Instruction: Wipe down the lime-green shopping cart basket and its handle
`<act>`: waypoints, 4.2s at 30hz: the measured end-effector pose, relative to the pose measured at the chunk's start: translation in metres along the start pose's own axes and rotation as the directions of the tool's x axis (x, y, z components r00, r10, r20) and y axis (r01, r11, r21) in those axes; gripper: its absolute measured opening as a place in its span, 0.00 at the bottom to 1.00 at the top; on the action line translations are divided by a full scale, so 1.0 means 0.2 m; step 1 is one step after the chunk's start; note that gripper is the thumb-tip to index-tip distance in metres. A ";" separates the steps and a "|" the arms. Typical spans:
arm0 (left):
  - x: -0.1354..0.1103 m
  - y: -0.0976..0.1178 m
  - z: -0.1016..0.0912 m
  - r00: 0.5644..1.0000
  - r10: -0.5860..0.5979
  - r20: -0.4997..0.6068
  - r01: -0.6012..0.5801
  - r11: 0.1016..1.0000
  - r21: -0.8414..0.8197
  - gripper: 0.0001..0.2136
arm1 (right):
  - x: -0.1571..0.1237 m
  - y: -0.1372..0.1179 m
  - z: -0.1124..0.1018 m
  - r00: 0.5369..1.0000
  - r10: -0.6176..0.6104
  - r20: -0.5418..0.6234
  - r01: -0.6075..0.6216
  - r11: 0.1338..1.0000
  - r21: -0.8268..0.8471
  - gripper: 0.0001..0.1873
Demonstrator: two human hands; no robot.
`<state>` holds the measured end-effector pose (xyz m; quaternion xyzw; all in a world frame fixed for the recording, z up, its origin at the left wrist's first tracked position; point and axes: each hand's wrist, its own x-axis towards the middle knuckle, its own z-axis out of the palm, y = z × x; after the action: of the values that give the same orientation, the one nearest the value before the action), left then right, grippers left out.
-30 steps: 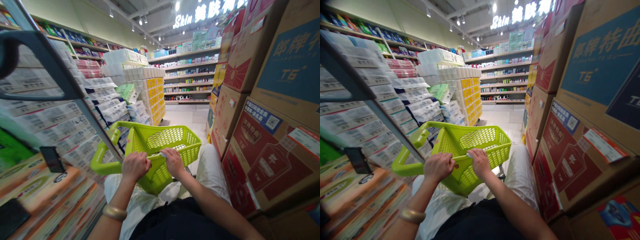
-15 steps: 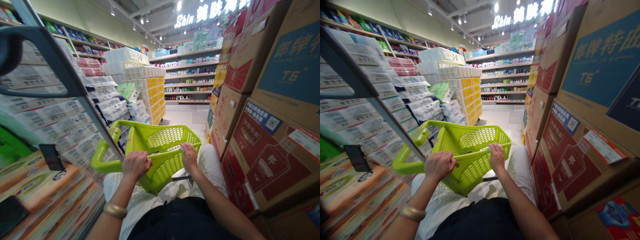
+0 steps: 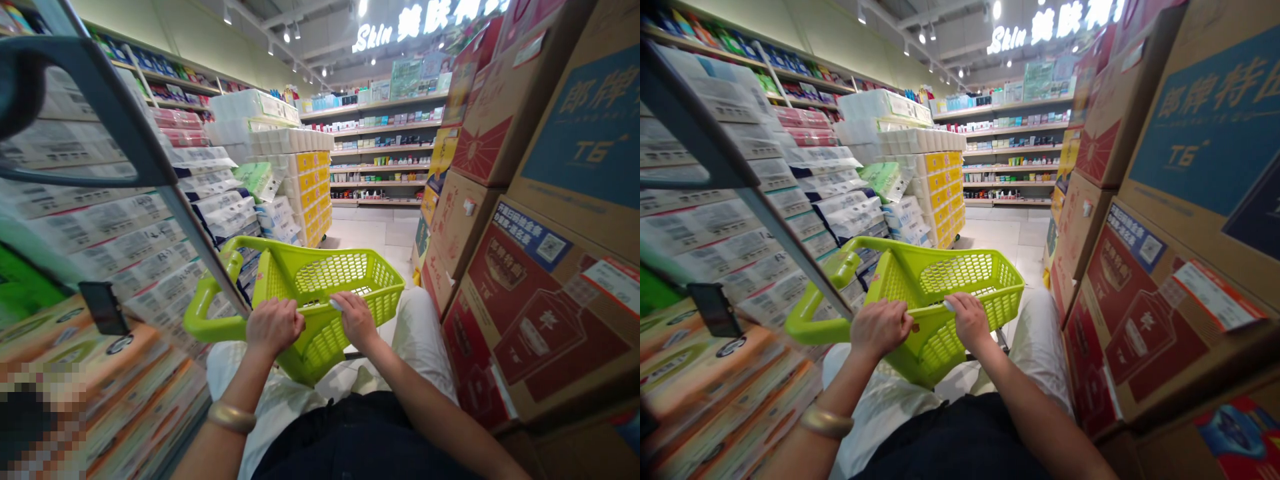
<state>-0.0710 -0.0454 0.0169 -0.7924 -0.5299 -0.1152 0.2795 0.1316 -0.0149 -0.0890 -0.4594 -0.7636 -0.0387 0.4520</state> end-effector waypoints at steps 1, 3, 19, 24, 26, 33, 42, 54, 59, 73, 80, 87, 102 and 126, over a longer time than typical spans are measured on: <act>0.00 0.00 0.00 1.000 -0.003 -0.007 0.003 1.000 -0.014 0.12 | -0.02 0.06 -0.01 1.000 0.013 -0.026 -0.014 0.999 -0.036 0.25; 0.00 0.00 0.01 1.000 -0.008 -0.019 0.008 0.999 -0.039 0.12 | -0.06 0.18 -0.04 0.996 0.042 -0.079 -0.050 0.993 -0.103 0.25; 0.01 0.00 0.02 1.000 -0.002 -0.027 0.002 1.000 0.020 0.11 | 0.00 -0.05 0.05 0.996 0.046 -0.077 -0.041 0.997 0.059 0.29; -0.01 -0.01 0.03 0.999 0.022 -0.041 -0.020 0.999 0.027 0.10 | 0.00 -0.08 0.05 0.993 -0.066 -0.098 0.081 0.983 0.162 0.28; -0.01 -0.01 0.04 0.999 0.024 -0.044 -0.022 0.999 0.027 0.10 | -0.03 0.03 0.02 0.990 -0.055 -0.133 0.074 0.987 0.144 0.26; -0.01 -0.02 0.06 0.996 0.047 -0.071 -0.045 0.999 0.029 0.10 | -0.14 0.31 -0.08 0.930 0.116 -0.348 -0.127 0.992 -0.008 0.19; -0.01 -0.02 0.05 0.992 0.071 -0.108 -0.066 0.996 0.053 0.09 | -0.05 -0.10 0.05 0.988 -0.118 -0.094 0.130 0.984 0.124 0.25; -0.01 -0.02 0.04 0.996 0.055 -0.067 -0.057 0.998 -0.020 0.10 | -0.17 0.32 -0.06 0.924 0.221 -0.312 -0.230 0.973 0.008 0.16; 0.00 -0.01 0.03 0.998 0.041 -0.045 -0.042 0.999 -0.025 0.11 | -0.08 0.05 0.03 0.978 0.101 -0.182 -0.097 0.995 0.032 0.18; 0.01 -0.13 0.07 0.994 0.090 -0.057 -0.091 0.996 -0.014 0.10 | -0.18 0.41 -0.11 0.937 0.159 -0.311 -0.179 0.983 -0.037 0.19; 0.01 -0.14 0.07 0.996 0.073 -0.049 -0.076 0.996 -0.046 0.10 | -0.14 0.22 0.00 0.954 0.143 -0.264 -0.151 0.988 -0.011 0.19; 0.01 -0.16 0.07 0.995 0.071 -0.069 -0.075 0.995 -0.060 0.10 | -0.11 0.12 0.03 0.993 -0.019 -0.114 0.023 0.999 0.034 0.24; 0.00 -0.20 0.07 0.996 0.057 -0.066 -0.064 0.993 -0.099 0.10 | -0.12 0.28 -0.10 0.930 0.215 -0.299 -0.238 0.970 -0.043 0.22; 0.09 -0.19 0.05 0.942 -0.294 0.165 0.291 0.956 0.041 0.17 | -0.25 0.37 -0.17 0.932 0.184 -0.313 -0.262 0.938 -0.228 0.18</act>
<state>-0.0987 -0.0159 0.0289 -0.7096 -0.6643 -0.0834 0.2196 0.2175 -0.0213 -0.1307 -0.5900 -0.6202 -0.1550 0.4932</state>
